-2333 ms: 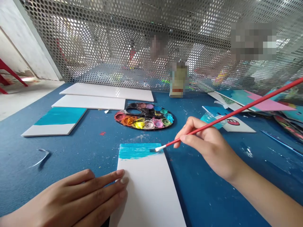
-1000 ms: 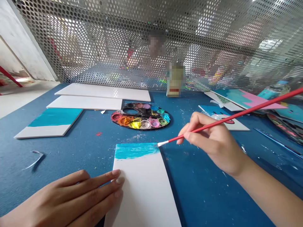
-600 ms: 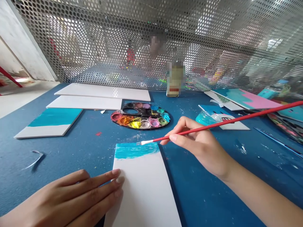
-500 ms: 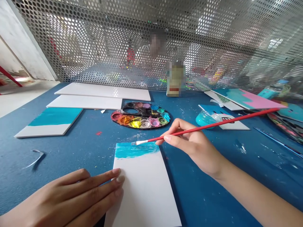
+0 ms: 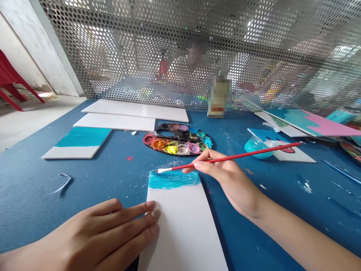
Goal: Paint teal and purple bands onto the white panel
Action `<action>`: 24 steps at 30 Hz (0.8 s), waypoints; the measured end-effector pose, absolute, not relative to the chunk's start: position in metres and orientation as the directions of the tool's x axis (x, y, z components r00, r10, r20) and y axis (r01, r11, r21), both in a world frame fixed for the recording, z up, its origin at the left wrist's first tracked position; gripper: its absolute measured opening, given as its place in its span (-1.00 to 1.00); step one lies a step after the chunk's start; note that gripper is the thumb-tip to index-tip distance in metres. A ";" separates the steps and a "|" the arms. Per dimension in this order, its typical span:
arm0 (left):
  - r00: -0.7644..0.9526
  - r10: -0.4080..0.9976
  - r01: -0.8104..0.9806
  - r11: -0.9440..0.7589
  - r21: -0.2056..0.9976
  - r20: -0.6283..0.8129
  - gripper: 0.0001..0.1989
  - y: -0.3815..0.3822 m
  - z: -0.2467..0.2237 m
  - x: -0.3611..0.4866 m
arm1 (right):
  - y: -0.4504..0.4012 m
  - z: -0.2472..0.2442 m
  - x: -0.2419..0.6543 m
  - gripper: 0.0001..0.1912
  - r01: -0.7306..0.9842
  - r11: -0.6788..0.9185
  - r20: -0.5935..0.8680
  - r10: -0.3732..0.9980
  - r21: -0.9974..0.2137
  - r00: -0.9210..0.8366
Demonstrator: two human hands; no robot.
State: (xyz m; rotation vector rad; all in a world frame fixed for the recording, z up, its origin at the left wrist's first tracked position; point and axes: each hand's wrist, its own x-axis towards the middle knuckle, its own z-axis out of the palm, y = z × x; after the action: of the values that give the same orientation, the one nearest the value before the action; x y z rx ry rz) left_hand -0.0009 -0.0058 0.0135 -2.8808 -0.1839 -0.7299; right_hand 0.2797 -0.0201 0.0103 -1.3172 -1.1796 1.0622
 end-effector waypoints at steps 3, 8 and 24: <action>0.876 0.073 0.153 -0.979 -0.132 0.476 -0.68 -0.008 0.014 -0.003 | -0.020 0.009 0.279 -0.75 0.080 -0.005 0.006 0.991 -0.997 0.136; 0.872 0.103 0.177 -0.978 -0.111 0.479 -0.76 -0.011 0.009 -0.004 | -0.021 0.009 0.278 -0.71 0.120 -0.004 0.013 0.990 -0.993 0.138; 0.867 0.106 0.189 -0.974 -0.125 0.486 -0.73 -0.011 0.009 -0.003 | -0.020 0.010 0.278 -0.71 0.089 -0.026 -0.013 0.990 -0.996 0.137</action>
State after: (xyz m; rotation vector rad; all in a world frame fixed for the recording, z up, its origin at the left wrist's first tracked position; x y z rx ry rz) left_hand -0.0030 -0.0112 0.0091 -2.8709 -0.2289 -0.7331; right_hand 0.2785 -0.0203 0.0100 -1.3515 -1.1628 1.0773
